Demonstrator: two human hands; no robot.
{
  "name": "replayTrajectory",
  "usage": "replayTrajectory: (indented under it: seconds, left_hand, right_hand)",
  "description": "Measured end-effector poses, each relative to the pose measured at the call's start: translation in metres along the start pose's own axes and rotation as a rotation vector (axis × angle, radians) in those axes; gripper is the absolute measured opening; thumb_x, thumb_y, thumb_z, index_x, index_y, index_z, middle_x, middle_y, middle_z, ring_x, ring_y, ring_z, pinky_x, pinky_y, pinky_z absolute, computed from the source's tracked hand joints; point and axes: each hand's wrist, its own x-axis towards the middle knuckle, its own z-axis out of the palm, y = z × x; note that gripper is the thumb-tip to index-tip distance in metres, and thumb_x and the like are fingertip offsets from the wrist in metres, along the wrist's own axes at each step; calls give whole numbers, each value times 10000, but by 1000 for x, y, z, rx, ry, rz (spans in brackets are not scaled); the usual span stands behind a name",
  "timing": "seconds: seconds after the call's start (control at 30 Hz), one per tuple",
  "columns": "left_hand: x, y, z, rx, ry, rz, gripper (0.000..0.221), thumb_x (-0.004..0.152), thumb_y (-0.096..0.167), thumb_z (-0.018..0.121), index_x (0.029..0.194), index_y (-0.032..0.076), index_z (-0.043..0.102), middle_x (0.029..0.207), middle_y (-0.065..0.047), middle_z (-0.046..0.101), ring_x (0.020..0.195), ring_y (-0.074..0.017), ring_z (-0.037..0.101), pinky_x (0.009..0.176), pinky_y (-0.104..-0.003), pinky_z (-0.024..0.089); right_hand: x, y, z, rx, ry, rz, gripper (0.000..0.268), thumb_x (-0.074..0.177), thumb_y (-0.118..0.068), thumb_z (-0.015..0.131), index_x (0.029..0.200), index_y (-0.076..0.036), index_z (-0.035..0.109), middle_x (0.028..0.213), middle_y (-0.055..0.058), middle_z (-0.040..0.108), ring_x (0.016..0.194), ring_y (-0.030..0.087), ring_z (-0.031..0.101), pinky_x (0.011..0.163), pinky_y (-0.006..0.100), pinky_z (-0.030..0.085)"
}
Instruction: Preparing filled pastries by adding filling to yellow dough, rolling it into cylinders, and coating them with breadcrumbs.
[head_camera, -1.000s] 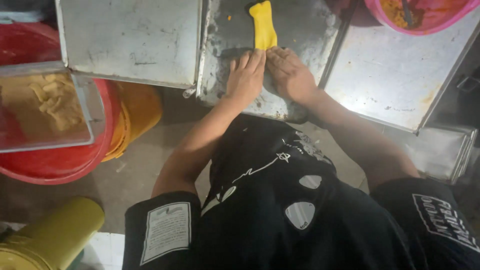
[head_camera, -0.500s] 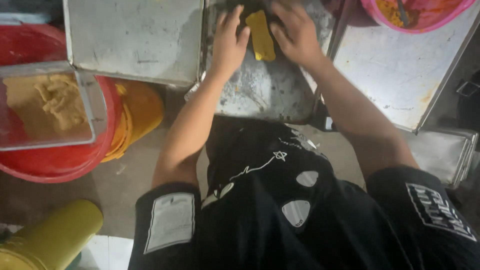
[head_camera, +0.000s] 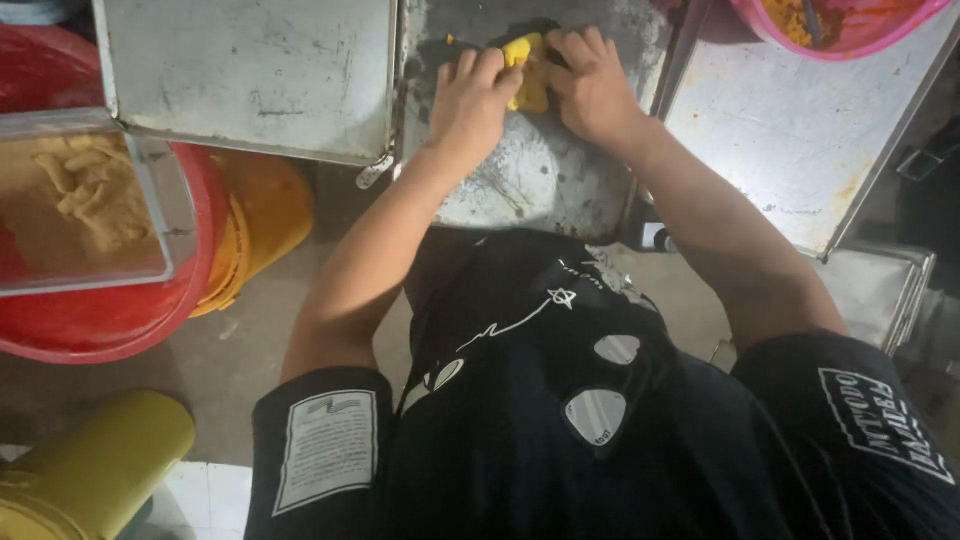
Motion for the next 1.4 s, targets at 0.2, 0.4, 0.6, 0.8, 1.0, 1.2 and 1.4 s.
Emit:
replayTrajectory:
  seconds: [0.2, 0.4, 0.6, 0.8, 1.0, 1.2, 1.4]
  left_hand:
    - [31, -36, 29, -384, 67, -288, 170, 905, 174, 830, 1014, 104, 720, 1036, -108, 609, 1024, -364, 609, 860, -495, 509]
    - [20, -15, 16, -329, 30, -228, 285, 758, 93, 849, 974, 128, 666, 1047, -110, 612, 1021, -374, 602, 814, -497, 496]
    - [24, -3, 11, -514, -125, -378, 411, 830, 110, 837, 1141, 112, 568, 1122, -55, 579, 1074, -318, 606, 877, -480, 497]
    - [21, 9, 15, -198, -52, -164, 407, 782, 88, 818, 1115, 110, 584, 1174, -112, 538, 1116, -375, 530, 865, -530, 439]
    - [17, 11, 10, -251, -142, -228, 443, 734, 115, 843, 1101, 76, 597, 1170, -113, 544, 1143, -371, 529, 875, -543, 418]
    - [19, 29, -16, -220, -237, -193, 422, 712, 147, 847, 1050, 70, 606, 1166, -133, 545, 1139, -383, 529, 881, -549, 414]
    - [6, 22, 20, -226, -293, -59, 366, 806, 108, 801, 1150, 78, 681, 1166, -86, 576, 1140, -324, 548, 919, -544, 421]
  right_hand:
    - [33, 40, 18, 670, 83, 175, 364, 910, 36, 648, 1268, -13, 692, 1281, 163, 646, 1168, 360, 622, 991, 436, 515]
    - [32, 36, 12, 515, -252, 101, 240, 775, -38, 801, 1012, -63, 769, 986, 112, 678, 971, 334, 647, 924, 471, 482]
    - [24, 31, -1, 468, -72, 93, 527, 732, -143, 891, 1225, -33, 739, 1145, 156, 677, 1062, 388, 617, 958, 466, 485]
    - [19, 34, 3, 495, -140, 135, 427, 773, -145, 912, 1135, -9, 730, 1228, 163, 670, 1128, 406, 619, 989, 463, 499]
    - [13, 24, -12, 651, -272, 140, 358, 747, -165, 910, 1052, -46, 767, 1141, 117, 693, 1080, 337, 658, 1016, 475, 481]
    - [-8, 25, -16, 612, -288, 163, 353, 767, -195, 914, 1035, -52, 735, 1306, 174, 643, 1222, 365, 595, 1055, 465, 474]
    - [-28, 34, 3, 268, 23, 273, 525, 800, -71, 859, 1273, 43, 663, 1421, 222, 587, 1320, 417, 550, 1112, 489, 445]
